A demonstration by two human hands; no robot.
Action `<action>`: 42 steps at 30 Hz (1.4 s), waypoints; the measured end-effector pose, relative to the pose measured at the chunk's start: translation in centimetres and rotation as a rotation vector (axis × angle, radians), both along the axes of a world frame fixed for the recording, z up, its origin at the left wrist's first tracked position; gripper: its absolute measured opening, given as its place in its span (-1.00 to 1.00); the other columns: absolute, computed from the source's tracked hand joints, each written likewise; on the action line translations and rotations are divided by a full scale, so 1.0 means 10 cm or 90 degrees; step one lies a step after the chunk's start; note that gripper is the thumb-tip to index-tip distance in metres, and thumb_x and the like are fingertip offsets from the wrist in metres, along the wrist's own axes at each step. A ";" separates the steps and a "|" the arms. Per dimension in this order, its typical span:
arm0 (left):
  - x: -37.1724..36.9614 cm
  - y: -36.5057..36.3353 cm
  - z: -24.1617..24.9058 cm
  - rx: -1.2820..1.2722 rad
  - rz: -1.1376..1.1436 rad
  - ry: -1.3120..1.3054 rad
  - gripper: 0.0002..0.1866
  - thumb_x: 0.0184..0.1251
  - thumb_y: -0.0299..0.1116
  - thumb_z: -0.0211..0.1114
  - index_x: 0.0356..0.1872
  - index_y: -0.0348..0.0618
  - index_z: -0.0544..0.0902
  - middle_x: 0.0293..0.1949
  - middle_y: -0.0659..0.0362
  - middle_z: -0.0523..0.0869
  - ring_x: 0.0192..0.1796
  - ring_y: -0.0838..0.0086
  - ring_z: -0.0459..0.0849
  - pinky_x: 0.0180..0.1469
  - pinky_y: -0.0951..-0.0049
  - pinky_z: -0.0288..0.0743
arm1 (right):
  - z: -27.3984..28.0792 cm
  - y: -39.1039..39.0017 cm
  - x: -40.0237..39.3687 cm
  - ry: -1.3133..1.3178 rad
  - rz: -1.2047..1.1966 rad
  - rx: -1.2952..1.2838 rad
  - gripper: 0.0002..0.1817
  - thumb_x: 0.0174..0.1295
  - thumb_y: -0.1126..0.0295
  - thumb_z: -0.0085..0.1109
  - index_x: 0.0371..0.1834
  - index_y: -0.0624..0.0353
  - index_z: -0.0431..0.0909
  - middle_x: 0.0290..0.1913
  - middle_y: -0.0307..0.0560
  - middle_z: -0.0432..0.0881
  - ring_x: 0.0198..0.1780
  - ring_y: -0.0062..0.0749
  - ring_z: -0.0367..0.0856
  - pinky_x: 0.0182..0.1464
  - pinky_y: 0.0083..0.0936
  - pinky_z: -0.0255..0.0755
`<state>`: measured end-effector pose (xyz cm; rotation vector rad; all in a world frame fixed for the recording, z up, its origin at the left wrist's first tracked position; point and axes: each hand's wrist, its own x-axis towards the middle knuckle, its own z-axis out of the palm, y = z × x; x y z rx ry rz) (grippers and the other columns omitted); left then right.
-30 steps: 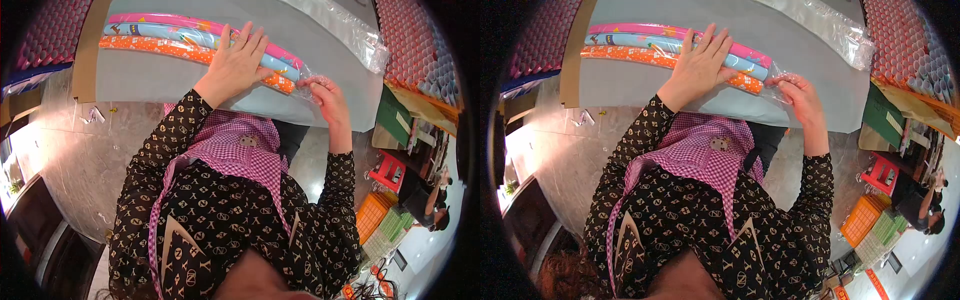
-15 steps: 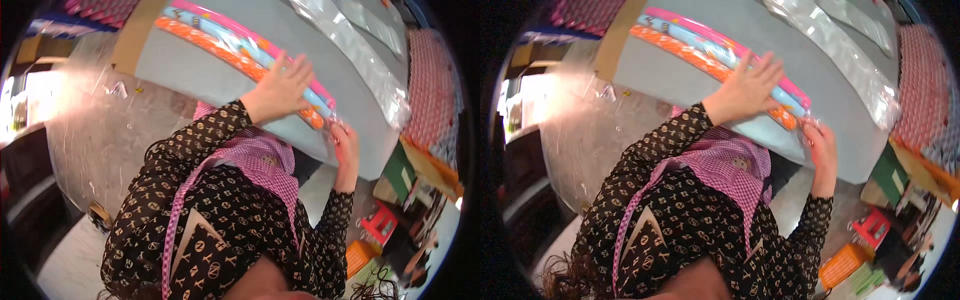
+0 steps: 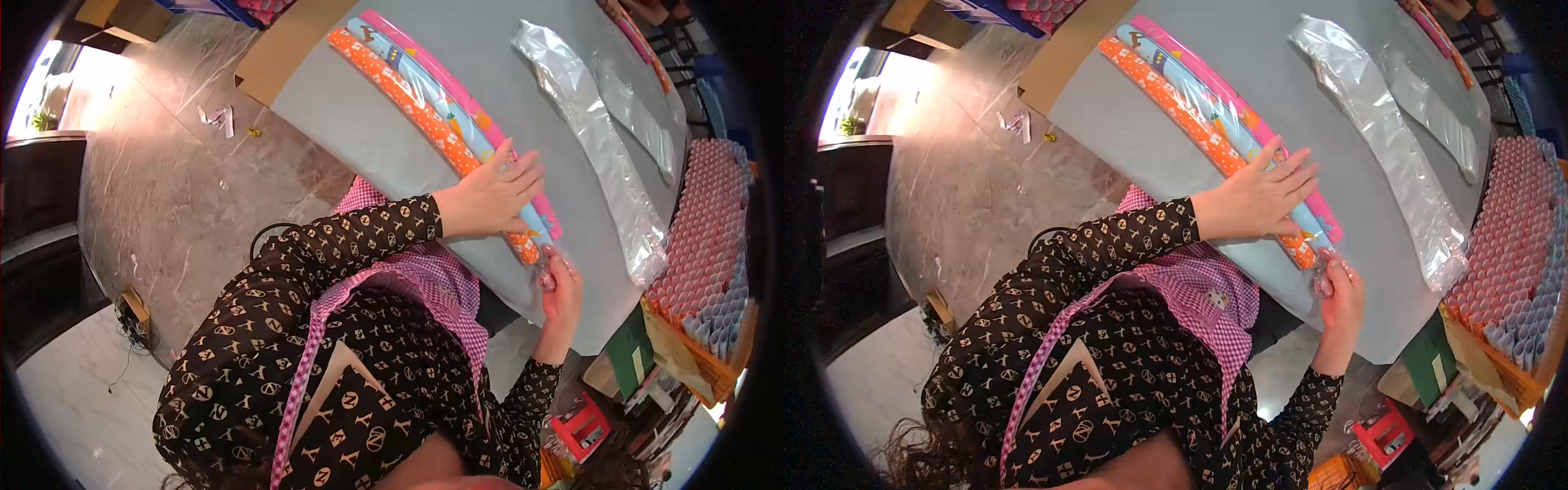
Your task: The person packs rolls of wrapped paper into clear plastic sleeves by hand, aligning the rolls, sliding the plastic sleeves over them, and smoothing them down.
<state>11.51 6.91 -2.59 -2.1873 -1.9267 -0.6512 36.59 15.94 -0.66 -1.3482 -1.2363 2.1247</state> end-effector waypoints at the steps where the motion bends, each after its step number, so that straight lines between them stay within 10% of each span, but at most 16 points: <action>1: 0.00 0.00 0.00 0.005 0.001 0.002 -0.27 0.28 0.19 0.16 0.26 -0.22 0.50 0.34 0.04 0.47 0.50 0.15 0.24 0.49 -0.20 -0.11 | 0.01 0.00 0.00 0.014 -0.008 -0.010 -0.71 0.35 0.45 0.15 0.02 0.46 0.57 -0.16 -0.11 0.66 -0.52 -0.69 0.32 -0.41 -0.65 0.25; 32: 0.00 0.00 -0.05 0.054 -0.006 0.003 -0.23 0.21 0.24 0.16 0.20 -0.26 0.54 0.26 0.01 0.52 0.44 0.11 0.31 0.48 -0.23 -0.06 | -0.01 0.06 0.16 0.036 -0.015 -0.072 -0.68 0.34 0.39 0.15 0.04 0.41 0.57 -0.22 -0.15 0.62 -0.37 -0.60 0.48 -0.36 -0.55 0.38; 42: 0.00 0.01 -0.06 0.031 -0.014 -0.006 -0.24 0.23 0.21 0.17 0.23 -0.25 0.51 0.28 0.00 0.50 0.47 0.13 0.29 0.49 -0.23 -0.09 | 0.15 -0.20 0.04 0.039 -0.083 -0.019 -0.59 0.35 0.43 0.13 0.21 0.41 0.48 0.13 0.05 0.60 -0.36 -0.56 0.43 -0.24 -0.55 0.39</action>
